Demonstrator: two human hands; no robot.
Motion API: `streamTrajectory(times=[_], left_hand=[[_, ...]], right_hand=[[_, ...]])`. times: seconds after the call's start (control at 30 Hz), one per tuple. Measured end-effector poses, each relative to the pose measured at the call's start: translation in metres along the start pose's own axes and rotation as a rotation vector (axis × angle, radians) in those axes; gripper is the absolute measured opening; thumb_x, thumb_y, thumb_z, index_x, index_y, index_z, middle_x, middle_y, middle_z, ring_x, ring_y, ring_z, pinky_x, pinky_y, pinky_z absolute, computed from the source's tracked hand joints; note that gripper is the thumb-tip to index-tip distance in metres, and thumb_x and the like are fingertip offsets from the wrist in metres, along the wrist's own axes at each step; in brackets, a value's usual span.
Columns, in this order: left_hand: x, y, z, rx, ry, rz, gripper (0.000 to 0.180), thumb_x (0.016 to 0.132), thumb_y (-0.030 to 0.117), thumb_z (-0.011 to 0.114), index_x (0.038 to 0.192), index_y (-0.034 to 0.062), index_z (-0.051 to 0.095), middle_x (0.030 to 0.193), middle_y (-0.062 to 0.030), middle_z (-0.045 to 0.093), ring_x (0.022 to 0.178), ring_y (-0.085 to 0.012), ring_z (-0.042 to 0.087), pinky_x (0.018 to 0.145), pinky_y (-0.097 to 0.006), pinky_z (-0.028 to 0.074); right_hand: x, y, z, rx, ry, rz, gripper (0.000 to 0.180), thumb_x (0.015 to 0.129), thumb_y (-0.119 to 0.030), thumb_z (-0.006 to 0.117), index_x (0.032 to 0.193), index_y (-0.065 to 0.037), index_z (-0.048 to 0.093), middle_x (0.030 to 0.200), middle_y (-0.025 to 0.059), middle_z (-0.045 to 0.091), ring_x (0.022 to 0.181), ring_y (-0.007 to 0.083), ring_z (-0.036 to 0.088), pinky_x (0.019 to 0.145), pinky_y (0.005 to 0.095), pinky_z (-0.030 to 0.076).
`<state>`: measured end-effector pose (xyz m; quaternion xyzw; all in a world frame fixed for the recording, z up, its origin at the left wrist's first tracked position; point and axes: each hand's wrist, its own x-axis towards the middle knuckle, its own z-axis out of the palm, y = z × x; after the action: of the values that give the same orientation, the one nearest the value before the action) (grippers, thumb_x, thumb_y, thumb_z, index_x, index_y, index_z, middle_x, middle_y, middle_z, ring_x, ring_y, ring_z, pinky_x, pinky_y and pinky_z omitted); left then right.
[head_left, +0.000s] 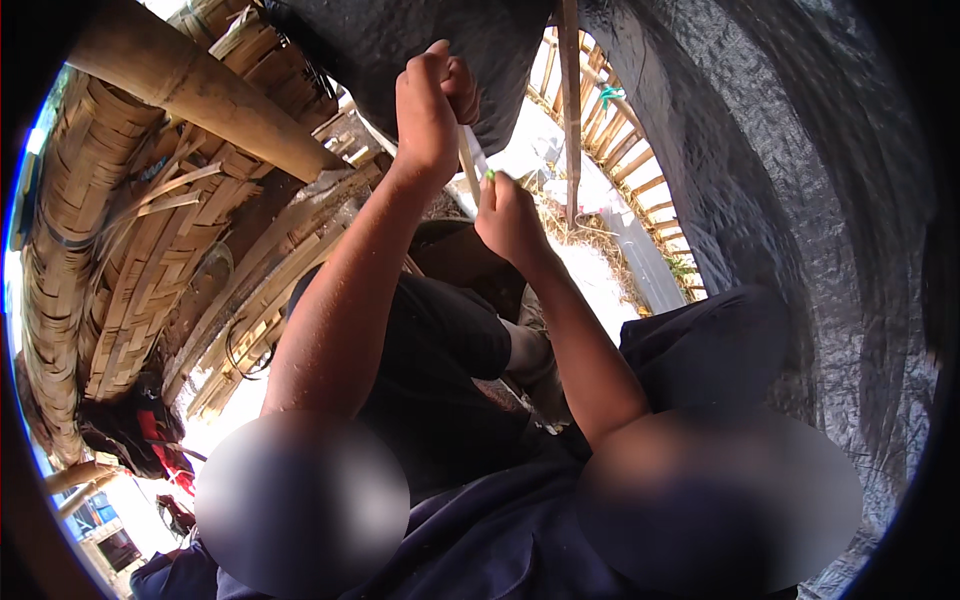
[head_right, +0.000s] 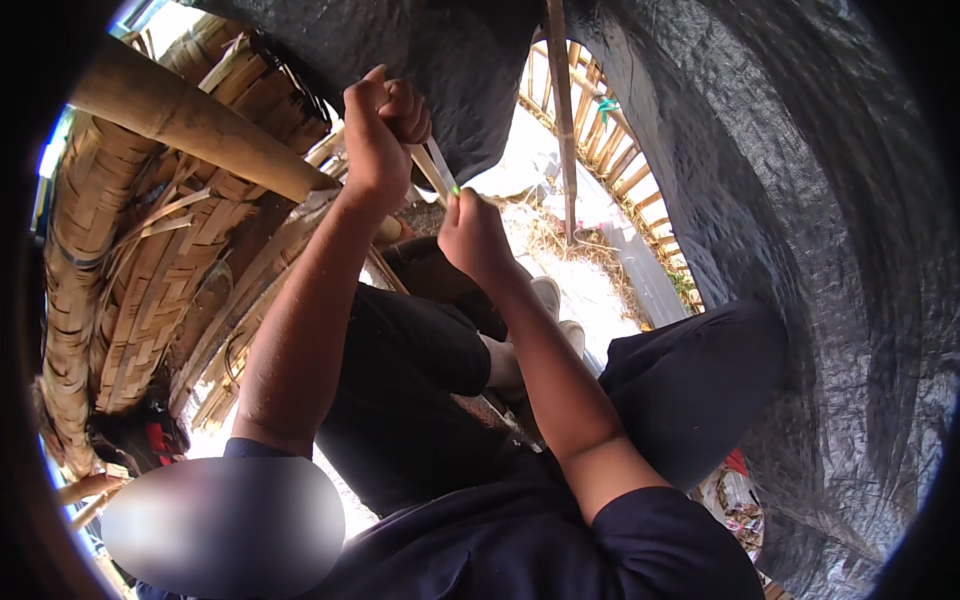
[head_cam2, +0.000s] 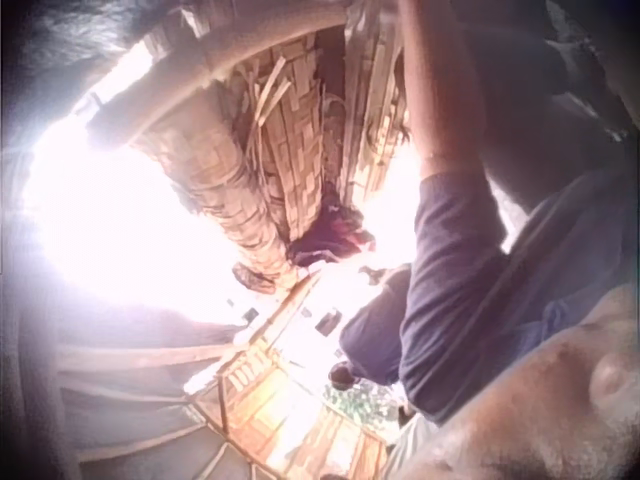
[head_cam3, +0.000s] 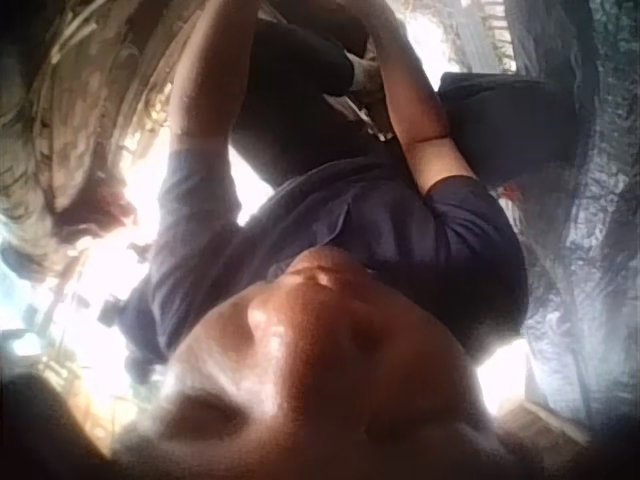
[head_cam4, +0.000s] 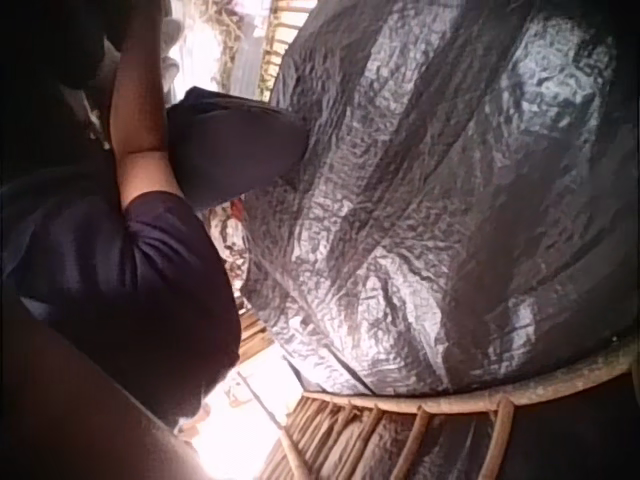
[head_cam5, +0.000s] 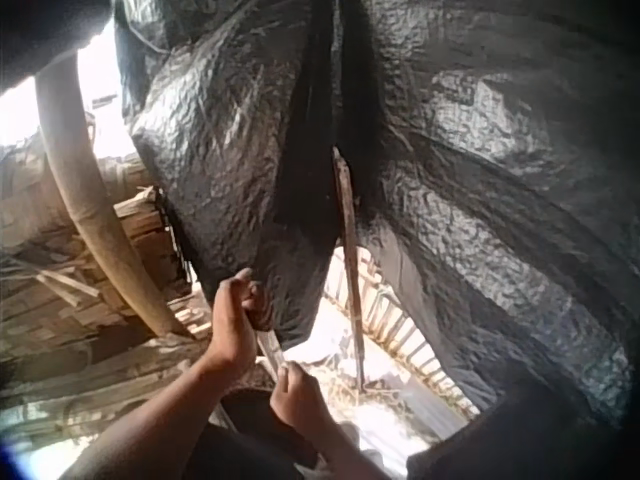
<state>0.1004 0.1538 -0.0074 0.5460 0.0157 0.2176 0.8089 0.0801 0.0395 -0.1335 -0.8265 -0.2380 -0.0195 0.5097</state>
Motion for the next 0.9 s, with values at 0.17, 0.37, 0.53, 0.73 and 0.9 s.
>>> streamTrajectory(times=[0.17, 0.37, 0.53, 0.73, 0.9], left_hand=[[0.005, -0.01, 0.023, -0.014, -0.135, -0.017, 0.044, 0.09, 0.036, 0.037, 0.053, 0.0155, 0.023, 0.047, 0.0039, 0.019, 0.043, -0.0098, 0.016, 0.045, -0.029, 0.017], [0.001, -0.002, 0.005, 0.047, -0.1, -0.025, 0.044, 0.09, 0.035, 0.037, 0.054, 0.0154, 0.023, 0.048, 0.0045, 0.021, 0.043, -0.009, 0.017, 0.044, -0.029, 0.016], [0.009, -0.015, 0.02, -0.05, -0.211, -0.013, 0.046, 0.094, 0.034, 0.037, 0.056, 0.009, 0.035, 0.049, 0.0029, 0.029, 0.044, -0.0088, 0.024, 0.044, -0.028, 0.02], [0.008, -0.001, -0.01, 0.02, -0.04, -0.028, 0.044, 0.089, 0.036, 0.036, 0.052, 0.0155, 0.025, 0.047, 0.0045, 0.022, 0.043, -0.0094, 0.019, 0.044, -0.028, 0.017], [0.01, -0.012, 0.026, 0.007, -0.182, -0.09, 0.046, 0.089, 0.038, 0.038, 0.052, 0.0156, 0.024, 0.047, 0.005, 0.021, 0.042, -0.0091, 0.018, 0.044, -0.029, 0.016]], right_hand=[[-0.024, 0.07, 0.012, -0.176, -0.108, 0.163, 0.018, 0.093, -0.015, 0.045, 0.087, 0.002, 0.049, 0.075, 0.0293, 0.059, 0.078, 0.0494, 0.057, 0.065, 0.0517, 0.046], [0.0, 0.017, -0.005, -0.068, -0.107, 0.056, 0.02, 0.093, -0.014, 0.043, 0.085, 0.003, 0.05, 0.073, 0.0282, 0.058, 0.074, 0.0464, 0.058, 0.061, 0.0494, 0.045], [-0.036, 0.091, 0.024, -0.147, -0.032, 0.033, 0.011, 0.091, -0.009, 0.046, 0.086, 0.001, 0.046, 0.07, 0.0295, 0.058, 0.071, 0.0496, 0.058, 0.058, 0.0536, 0.045], [0.002, 0.032, 0.011, -0.125, -0.145, -0.014, 0.017, 0.092, -0.014, 0.047, 0.086, 0.003, 0.048, 0.071, 0.0286, 0.059, 0.07, 0.0467, 0.06, 0.059, 0.0512, 0.047], [-0.027, 0.093, 0.028, -0.202, -0.061, 0.107, 0.013, 0.089, -0.009, 0.047, 0.084, 0.003, 0.047, 0.07, 0.0292, 0.059, 0.071, 0.0488, 0.06, 0.061, 0.0541, 0.048]])
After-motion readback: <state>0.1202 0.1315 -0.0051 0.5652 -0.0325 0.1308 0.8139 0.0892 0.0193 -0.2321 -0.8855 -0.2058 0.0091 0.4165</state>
